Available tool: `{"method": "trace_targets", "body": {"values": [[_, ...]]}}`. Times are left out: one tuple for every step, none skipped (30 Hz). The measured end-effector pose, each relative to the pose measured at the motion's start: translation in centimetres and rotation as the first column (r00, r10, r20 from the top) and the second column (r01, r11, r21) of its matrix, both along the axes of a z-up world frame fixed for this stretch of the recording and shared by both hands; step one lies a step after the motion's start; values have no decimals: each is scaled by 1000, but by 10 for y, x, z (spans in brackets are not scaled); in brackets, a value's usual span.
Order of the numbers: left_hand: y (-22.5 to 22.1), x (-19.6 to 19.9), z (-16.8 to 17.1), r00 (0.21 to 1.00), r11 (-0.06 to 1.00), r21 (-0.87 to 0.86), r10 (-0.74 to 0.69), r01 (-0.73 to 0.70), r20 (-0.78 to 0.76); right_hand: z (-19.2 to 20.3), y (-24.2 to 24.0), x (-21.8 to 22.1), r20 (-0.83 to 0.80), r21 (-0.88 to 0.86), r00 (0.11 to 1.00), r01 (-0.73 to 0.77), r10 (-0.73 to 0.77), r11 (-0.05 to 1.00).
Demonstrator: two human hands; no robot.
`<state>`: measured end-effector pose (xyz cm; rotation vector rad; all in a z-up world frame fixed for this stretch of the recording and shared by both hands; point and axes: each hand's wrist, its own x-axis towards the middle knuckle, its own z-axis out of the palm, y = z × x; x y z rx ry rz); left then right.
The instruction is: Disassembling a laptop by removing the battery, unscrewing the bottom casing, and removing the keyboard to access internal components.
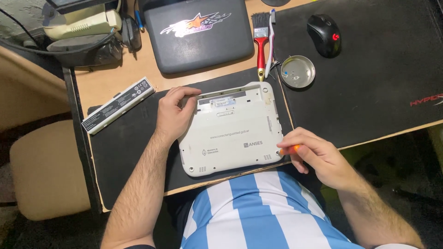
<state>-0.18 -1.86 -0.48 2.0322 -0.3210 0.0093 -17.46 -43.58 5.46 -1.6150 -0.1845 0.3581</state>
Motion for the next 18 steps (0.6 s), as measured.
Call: {"method": "trace_targets", "body": {"values": [[0, 0, -1, 1000, 1000, -1, 0, 0, 0, -7, -2, -2, 0, -1, 1000, 0, 0, 1000], [0, 0, -1, 1000, 1000, 4, -1, 1, 6, -14, -3, -3, -30, 44, 999, 16, -15, 999], [0, 0, -1, 1000, 1000, 9, -1, 1, 12, -22, -4, -5, -61, 89, 998, 32, -27, 996], [0, 0, -2, 1000, 1000, 8, -1, 1, 13, -23, -5, -5, -60, 89, 998, 32, -27, 996], [0, 1, -3, 1000, 1000, 6, -2, 1, 17, -25, -6, -4, -36, 63, 999, 26, -24, 998], [1, 1, -4, 1000, 1000, 3, -2, 2, 21, -26, -7, -4, -13, 38, 1000, 20, -20, 999], [1, 1, -4, 1000, 1000, 4, -2, 2, 21, -20, -4, -3, -14, 38, 1000, 21, -20, 999], [1, 0, -4, 1000, 1000, 1, -3, 3, 18, -14, -2, -1, 1, 20, 1000, 12, -12, 1000], [1, 0, -4, 1000, 1000, -2, -4, 4, 14, -8, 1, 0, 14, 1, 1000, 5, -5, 1000], [1, -1, -4, 1000, 1000, -1, -4, 4, 13, -6, 1, -2, 13, 1, 1000, 5, -5, 1000], [1, 0, -4, 1000, 1000, 2, -5, 5, 16, -3, 2, -2, 1, -8, 1000, -9, 9, 1000], [1, 0, -3, 1000, 1000, 6, -6, 6, 18, 1, 2, -2, -11, -17, 1000, -23, 23, 1000], [1, 0, -3, 1000, 1000, 6, -6, 6, 19, -3, 2, -3, -10, -16, 1000, -23, 22, 1000], [1, 0, -3, 1000, 1000, 6, -4, 4, 14, -6, 1, -4, -39, 9, 999, -7, 8, 1000], [1, 0, -3, 1000, 1000, 7, -2, 2, 9, -10, 1, -5, -69, 33, 998, 8, -6, 999], [0, 0, -2, 1000, 1000, 7, -2, 2, 8, -12, -1, -5, -70, 33, 998, 8, -6, 999], [0, 0, -2, 1000, 1000, 12, 0, 0, 8, -15, -3, -5, -55, 40, 998, 3, -1, 999], [0, 0, -2, 1000, 1000, 16, 1, -2, 8, -18, -5, -4, -40, 46, 999, -1, 3, 999]]}}
